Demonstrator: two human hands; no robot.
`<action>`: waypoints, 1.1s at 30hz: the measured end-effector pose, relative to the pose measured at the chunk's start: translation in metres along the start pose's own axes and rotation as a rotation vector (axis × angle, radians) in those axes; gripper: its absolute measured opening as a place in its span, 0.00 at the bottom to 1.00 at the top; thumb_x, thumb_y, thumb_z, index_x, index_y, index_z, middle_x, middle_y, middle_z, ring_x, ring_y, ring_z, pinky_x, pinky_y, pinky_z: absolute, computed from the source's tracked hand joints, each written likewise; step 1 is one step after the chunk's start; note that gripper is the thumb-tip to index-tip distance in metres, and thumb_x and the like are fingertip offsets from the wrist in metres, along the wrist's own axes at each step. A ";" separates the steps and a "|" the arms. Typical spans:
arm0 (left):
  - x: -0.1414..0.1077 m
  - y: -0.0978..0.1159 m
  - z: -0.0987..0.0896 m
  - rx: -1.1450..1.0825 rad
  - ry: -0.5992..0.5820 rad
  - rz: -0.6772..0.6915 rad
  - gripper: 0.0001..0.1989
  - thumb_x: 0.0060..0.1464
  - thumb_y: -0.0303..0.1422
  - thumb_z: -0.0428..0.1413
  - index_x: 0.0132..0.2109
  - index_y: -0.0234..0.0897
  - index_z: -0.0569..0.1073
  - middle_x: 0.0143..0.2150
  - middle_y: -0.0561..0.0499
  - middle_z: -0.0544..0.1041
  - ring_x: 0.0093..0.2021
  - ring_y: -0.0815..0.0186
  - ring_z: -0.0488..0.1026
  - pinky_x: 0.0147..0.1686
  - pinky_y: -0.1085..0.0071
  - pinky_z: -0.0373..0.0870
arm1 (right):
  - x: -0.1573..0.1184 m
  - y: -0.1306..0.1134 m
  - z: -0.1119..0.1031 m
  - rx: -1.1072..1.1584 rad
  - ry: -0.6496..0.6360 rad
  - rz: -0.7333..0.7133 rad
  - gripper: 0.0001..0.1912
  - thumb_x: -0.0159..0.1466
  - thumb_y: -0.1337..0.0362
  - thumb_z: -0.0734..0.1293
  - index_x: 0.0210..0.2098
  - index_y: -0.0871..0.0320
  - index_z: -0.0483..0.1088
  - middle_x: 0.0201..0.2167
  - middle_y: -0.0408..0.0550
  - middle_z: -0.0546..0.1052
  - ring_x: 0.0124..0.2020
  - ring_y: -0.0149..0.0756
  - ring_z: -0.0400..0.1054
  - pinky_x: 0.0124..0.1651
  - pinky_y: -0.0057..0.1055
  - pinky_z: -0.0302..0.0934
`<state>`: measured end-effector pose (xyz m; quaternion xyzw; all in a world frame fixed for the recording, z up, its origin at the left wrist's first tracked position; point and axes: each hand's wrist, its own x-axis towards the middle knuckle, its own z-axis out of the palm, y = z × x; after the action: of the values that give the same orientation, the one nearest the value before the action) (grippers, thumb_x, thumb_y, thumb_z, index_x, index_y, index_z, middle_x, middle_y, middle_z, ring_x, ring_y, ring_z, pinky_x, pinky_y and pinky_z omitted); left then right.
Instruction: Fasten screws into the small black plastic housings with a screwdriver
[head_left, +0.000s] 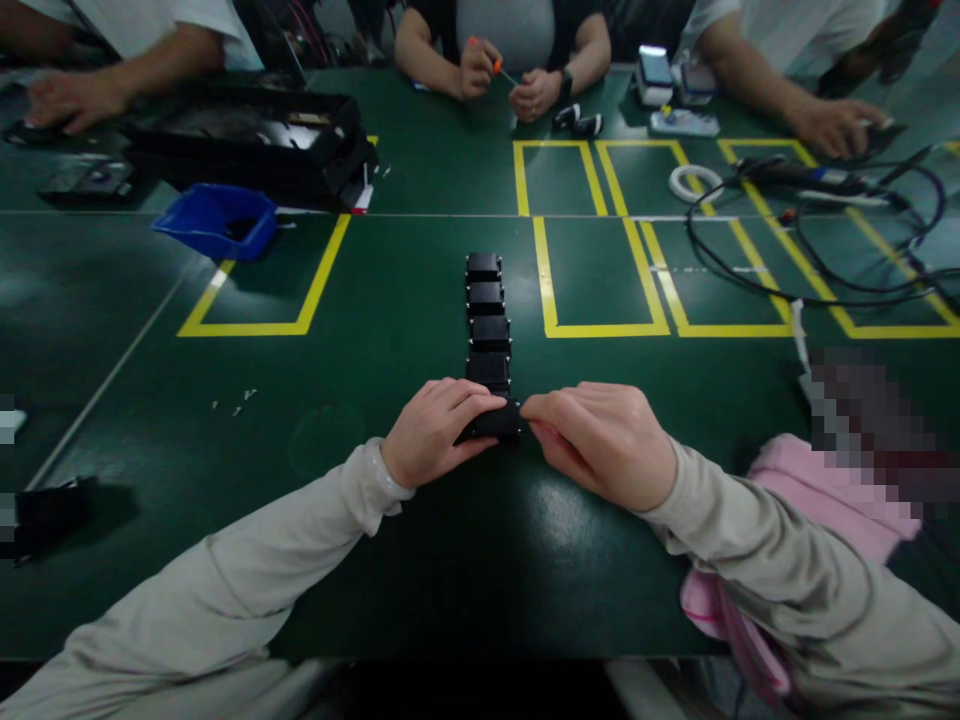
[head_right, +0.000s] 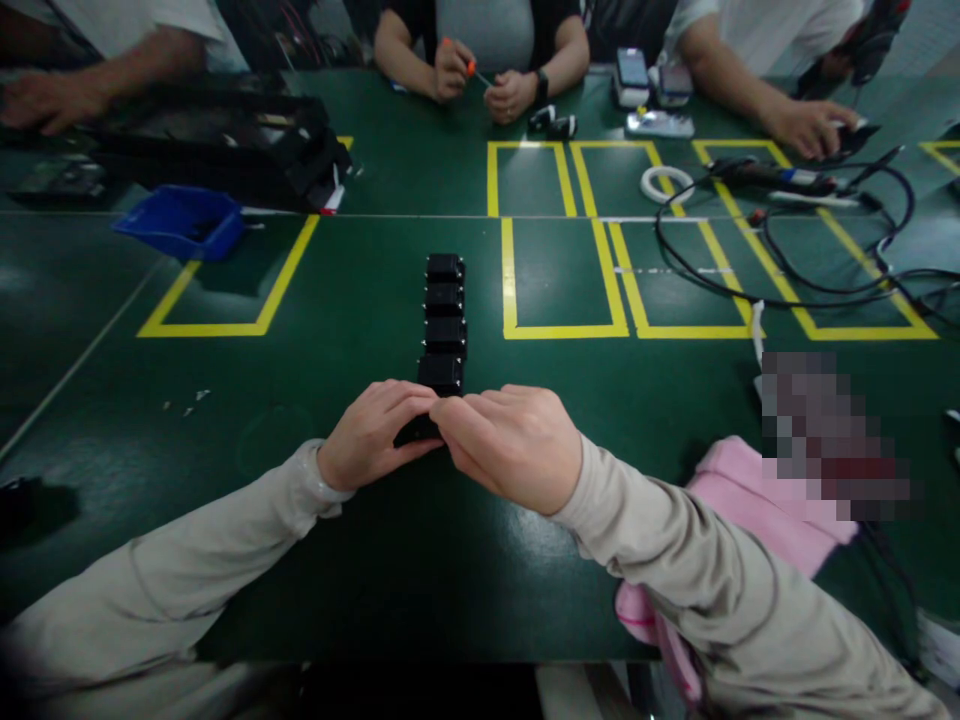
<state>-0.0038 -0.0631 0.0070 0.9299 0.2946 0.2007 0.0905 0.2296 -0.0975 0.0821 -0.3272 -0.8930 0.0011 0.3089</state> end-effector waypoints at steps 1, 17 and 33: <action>0.000 0.000 0.000 0.001 0.001 0.000 0.19 0.63 0.41 0.57 0.56 0.37 0.68 0.50 0.45 0.75 0.48 0.58 0.72 0.44 0.63 0.66 | 0.000 0.000 0.000 0.002 -0.003 0.000 0.10 0.67 0.70 0.60 0.33 0.62 0.71 0.22 0.43 0.76 0.19 0.28 0.63 0.26 0.28 0.55; 0.001 -0.005 0.003 0.007 0.002 -0.060 0.18 0.63 0.39 0.56 0.56 0.38 0.68 0.51 0.44 0.75 0.49 0.56 0.72 0.46 0.62 0.67 | -0.001 0.009 0.004 -0.035 -0.021 0.121 0.14 0.72 0.64 0.56 0.36 0.60 0.71 0.22 0.42 0.75 0.20 0.25 0.65 0.28 0.24 0.54; 0.007 -0.012 0.002 0.106 0.023 -0.064 0.17 0.62 0.38 0.56 0.55 0.37 0.70 0.50 0.44 0.75 0.48 0.55 0.72 0.44 0.62 0.66 | 0.036 0.013 -0.005 -0.191 -0.372 0.210 0.12 0.69 0.65 0.57 0.42 0.58 0.72 0.25 0.44 0.78 0.23 0.30 0.68 0.26 0.29 0.39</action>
<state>-0.0040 -0.0490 0.0038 0.9212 0.3351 0.1924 0.0444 0.2182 -0.0672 0.1036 -0.4401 -0.8918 0.0090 0.1049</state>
